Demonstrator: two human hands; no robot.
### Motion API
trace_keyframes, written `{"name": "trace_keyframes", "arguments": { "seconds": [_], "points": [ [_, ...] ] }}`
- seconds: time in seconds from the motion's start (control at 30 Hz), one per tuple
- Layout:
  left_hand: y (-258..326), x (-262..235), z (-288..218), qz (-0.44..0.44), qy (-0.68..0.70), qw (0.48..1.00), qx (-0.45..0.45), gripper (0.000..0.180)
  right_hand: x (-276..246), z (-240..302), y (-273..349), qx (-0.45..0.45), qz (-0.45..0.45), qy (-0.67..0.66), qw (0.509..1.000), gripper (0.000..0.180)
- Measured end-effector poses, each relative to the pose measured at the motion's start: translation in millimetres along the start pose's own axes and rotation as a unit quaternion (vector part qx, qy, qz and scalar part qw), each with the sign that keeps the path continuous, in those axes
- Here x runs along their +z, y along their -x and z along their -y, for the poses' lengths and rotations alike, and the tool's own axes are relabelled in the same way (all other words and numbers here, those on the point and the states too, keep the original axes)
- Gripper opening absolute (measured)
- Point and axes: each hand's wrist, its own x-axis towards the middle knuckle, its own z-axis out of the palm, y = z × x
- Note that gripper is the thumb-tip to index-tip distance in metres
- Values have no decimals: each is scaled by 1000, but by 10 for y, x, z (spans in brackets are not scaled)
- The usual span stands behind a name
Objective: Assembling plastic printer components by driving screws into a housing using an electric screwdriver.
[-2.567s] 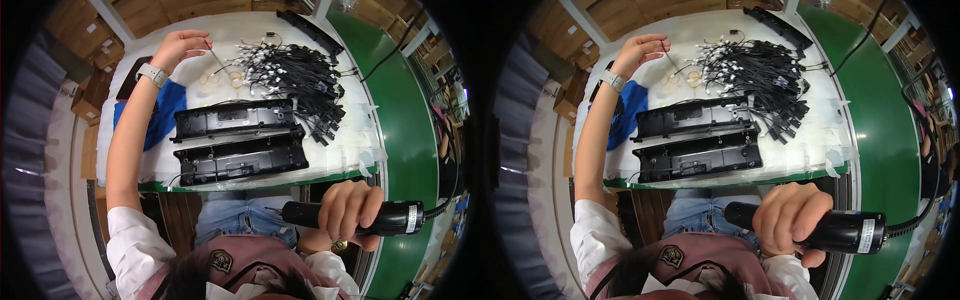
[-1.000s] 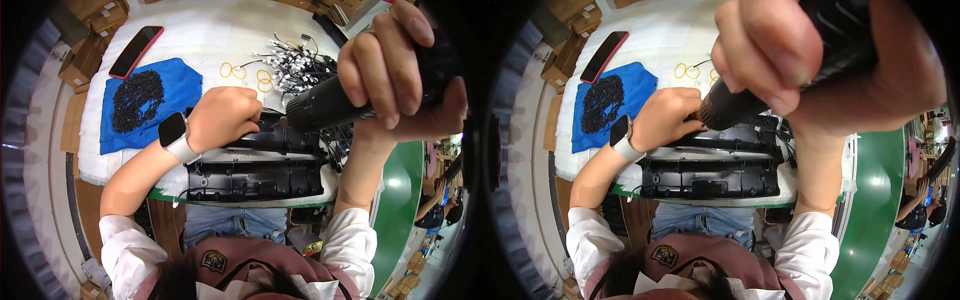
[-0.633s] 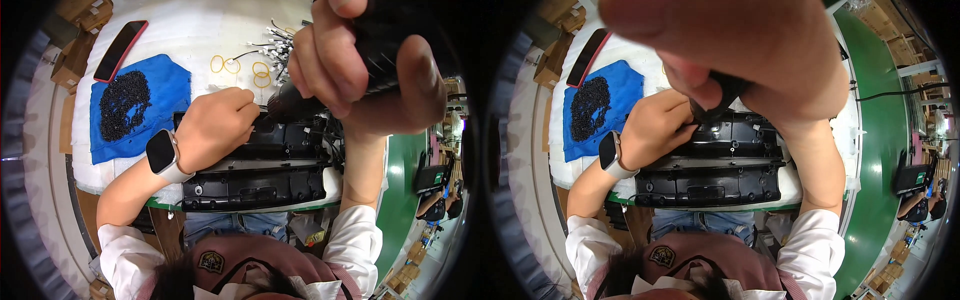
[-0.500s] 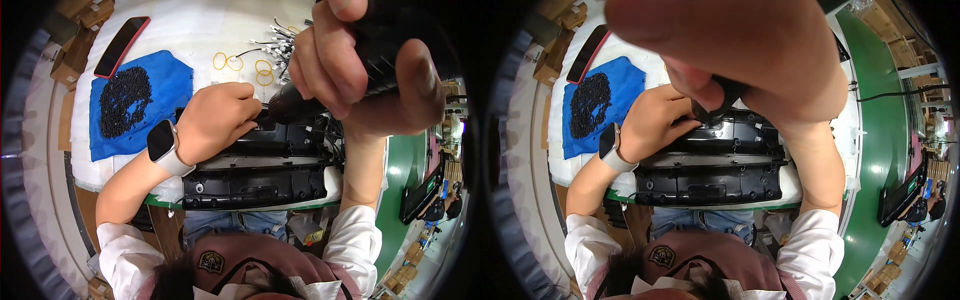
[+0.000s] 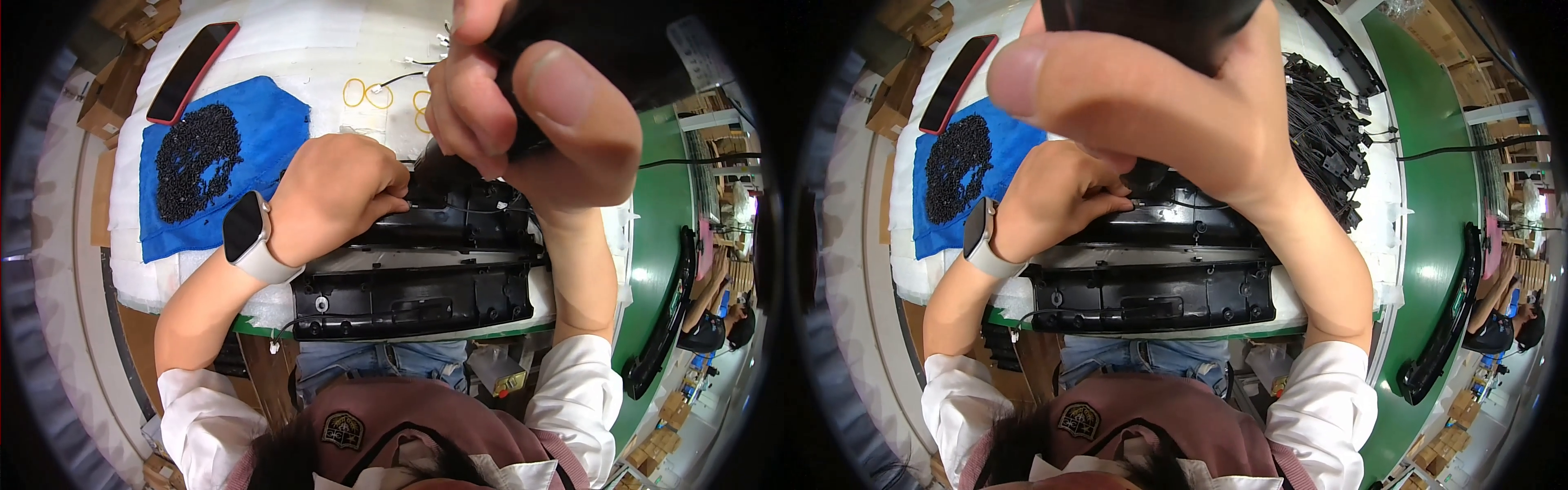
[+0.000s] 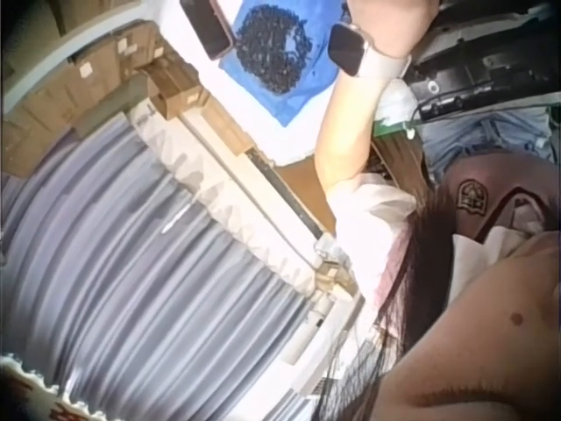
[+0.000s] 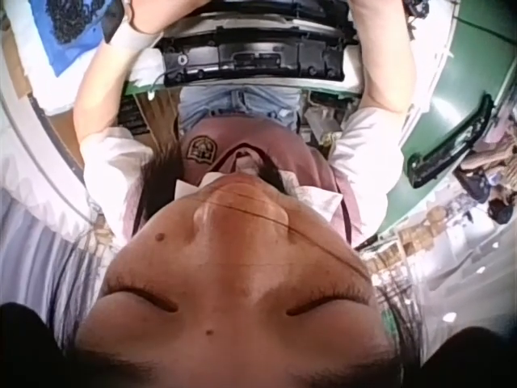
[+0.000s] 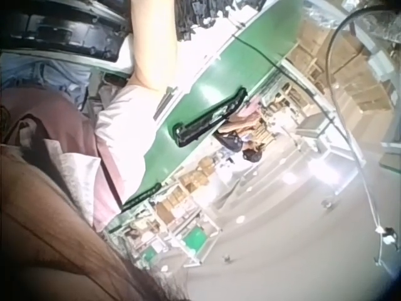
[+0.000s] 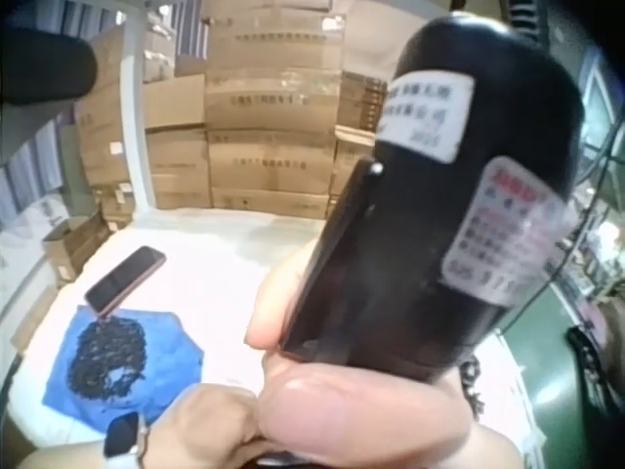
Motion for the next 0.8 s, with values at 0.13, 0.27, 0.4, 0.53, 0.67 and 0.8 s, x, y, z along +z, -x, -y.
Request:
{"name": "trace_keyframes", "arguments": {
  "seconds": [0.13, 0.27, 0.4, 0.53, 0.67, 0.8],
  "points": [
    [21, -1, -11, -7, 8, 1000, 7, 15, -28, -29, 49, -5, -10, 19, 1000, 39],
    [25, 12, 22, -13, 6, 1000, 18, 15, -69, -67, 56, -6, -21, 39, 999, 38],
    [56, 61, 63, -67, 15, 996, 58, 15, -42, -94, 67, -9, -29, 59, 998, 37],
    [50, 52, 38, -39, 33, 999, 13, 15, -115, -134, 1, -15, -40, 80, 996, 36],
    [20, 25, 34, -2, 17, 1000, 4, 14, -46, -185, -22, -28, -49, 101, 993, 35],
    [34, 31, 42, -15, 17, 1000, 9, 14, -26, -226, -50, -41, -57, 120, 990, 35]
  ]
}}
